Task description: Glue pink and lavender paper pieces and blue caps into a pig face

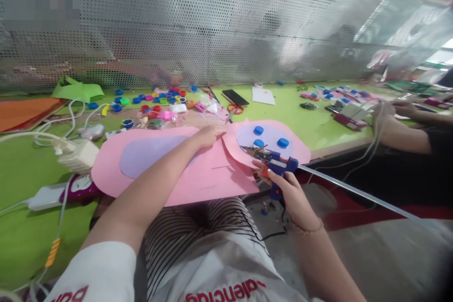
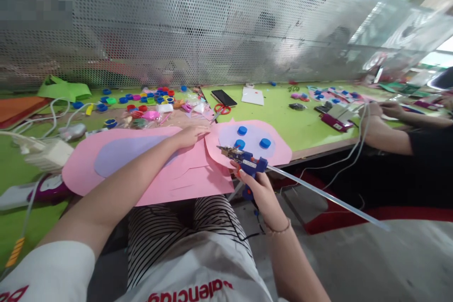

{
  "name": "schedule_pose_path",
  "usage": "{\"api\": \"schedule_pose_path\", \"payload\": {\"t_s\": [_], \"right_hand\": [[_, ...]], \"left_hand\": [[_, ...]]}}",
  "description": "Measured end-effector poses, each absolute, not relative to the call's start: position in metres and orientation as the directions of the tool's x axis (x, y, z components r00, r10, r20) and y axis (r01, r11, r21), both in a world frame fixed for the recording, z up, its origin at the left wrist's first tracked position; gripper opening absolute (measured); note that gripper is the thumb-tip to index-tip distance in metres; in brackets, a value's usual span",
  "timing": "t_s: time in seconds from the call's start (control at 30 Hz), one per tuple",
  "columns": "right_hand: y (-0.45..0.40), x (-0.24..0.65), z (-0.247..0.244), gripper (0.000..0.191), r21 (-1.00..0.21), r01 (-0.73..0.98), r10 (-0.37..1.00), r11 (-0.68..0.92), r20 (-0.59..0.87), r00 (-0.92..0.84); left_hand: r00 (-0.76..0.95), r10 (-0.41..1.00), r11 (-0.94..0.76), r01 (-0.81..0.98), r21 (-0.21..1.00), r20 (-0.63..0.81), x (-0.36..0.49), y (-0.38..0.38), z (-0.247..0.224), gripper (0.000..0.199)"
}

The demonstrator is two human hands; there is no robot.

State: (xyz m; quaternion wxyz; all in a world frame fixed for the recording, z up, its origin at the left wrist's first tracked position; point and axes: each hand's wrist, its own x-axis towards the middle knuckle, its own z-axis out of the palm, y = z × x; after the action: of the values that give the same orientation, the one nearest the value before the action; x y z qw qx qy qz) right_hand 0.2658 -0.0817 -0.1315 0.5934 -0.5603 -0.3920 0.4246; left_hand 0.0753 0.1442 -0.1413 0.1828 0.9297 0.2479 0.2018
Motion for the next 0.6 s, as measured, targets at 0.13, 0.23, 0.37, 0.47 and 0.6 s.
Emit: {"api": "schedule_pose_path", "payload": {"t_s": [0.13, 0.23, 0.37, 0.47, 0.6], "right_hand": [[-0.08, 0.265, -0.126, 0.025, -0.99, 0.139, 0.95, 0.006, 0.049, 0.307], [-0.079, 0.268, -0.124, 0.024, -0.947, 0.317, 0.967, 0.048, 0.124, 0.224], [-0.078, 0.271, -0.124, 0.022, -0.907, 0.409, 0.98, 0.098, 0.159, 0.118], [-0.078, 0.27, -0.125, 0.023, -0.918, 0.386, 0.978, 0.095, 0.159, 0.138], [-0.078, 0.269, -0.126, 0.027, -0.936, 0.346, 0.966, 0.07, 0.151, 0.212]], "left_hand": [[0.78, 0.545, -0.808, 0.392, 0.439, 0.306, 0.075, 0.148, -0.144, 0.045], [0.773, 0.543, -0.816, 0.392, 0.426, 0.328, 0.076, 0.149, -0.145, 0.04], [0.742, 0.553, -0.83, 0.45, 0.331, 0.38, 0.08, 0.139, -0.139, 0.034], [0.79, 0.526, -0.851, 0.482, 0.211, 0.316, 0.083, 0.127, -0.133, 0.037], [0.806, 0.567, -0.823, 0.543, 0.166, 0.172, 0.084, 0.117, -0.131, 0.055]]}}
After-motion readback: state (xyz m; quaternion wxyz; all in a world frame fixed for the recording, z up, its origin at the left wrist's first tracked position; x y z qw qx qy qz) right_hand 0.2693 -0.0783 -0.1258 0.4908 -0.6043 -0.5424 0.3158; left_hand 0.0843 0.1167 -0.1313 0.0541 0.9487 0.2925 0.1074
